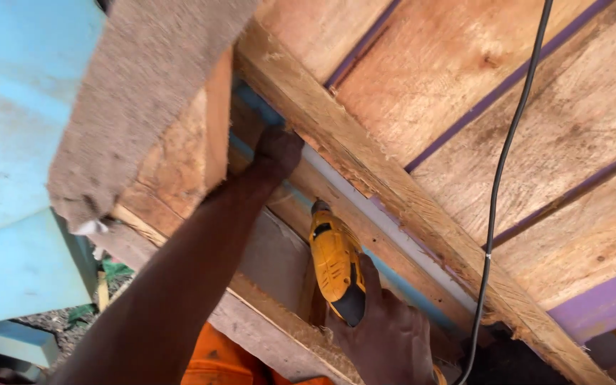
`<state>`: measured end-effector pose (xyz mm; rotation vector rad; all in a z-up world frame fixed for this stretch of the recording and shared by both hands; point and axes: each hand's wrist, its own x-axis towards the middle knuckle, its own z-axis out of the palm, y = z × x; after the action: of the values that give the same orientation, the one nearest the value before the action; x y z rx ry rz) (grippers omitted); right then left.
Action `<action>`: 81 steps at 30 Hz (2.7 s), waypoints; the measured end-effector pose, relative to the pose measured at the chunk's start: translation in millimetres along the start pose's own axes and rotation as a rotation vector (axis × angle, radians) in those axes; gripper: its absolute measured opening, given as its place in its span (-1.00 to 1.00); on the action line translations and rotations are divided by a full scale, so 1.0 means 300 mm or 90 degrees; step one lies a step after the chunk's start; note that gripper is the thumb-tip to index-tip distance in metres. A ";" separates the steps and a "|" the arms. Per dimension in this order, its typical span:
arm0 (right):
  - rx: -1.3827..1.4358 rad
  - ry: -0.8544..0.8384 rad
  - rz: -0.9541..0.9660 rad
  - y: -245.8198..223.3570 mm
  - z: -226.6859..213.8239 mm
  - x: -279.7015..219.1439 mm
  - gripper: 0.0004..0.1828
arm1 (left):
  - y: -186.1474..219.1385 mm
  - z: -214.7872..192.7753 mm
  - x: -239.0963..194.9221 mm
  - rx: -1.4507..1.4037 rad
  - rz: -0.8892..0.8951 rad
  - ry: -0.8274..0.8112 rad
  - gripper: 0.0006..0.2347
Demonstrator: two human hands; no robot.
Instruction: Using a power drill to drive screws into a wooden furniture frame to reinforce or repair it.
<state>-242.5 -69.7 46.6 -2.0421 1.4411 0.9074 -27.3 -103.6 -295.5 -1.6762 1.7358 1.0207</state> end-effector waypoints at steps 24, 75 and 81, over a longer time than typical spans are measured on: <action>0.089 0.087 -0.113 -0.351 -0.057 0.158 -0.02 | 0.092 -0.593 -0.805 -0.965 -0.596 -0.177 -0.52; -0.006 -0.110 -0.217 -0.409 -0.293 0.254 -0.40 | 0.093 -0.567 -0.736 -0.623 -0.572 -0.133 -0.31; -0.038 -0.128 -0.224 -0.400 -0.291 0.276 -0.32 | 0.095 -0.587 -0.736 -0.659 -0.589 -0.129 -0.32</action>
<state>-89.4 -143.4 43.9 -2.0895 0.9223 0.9788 -8.8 -114.1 -12.3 -2.4284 0.0649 1.5765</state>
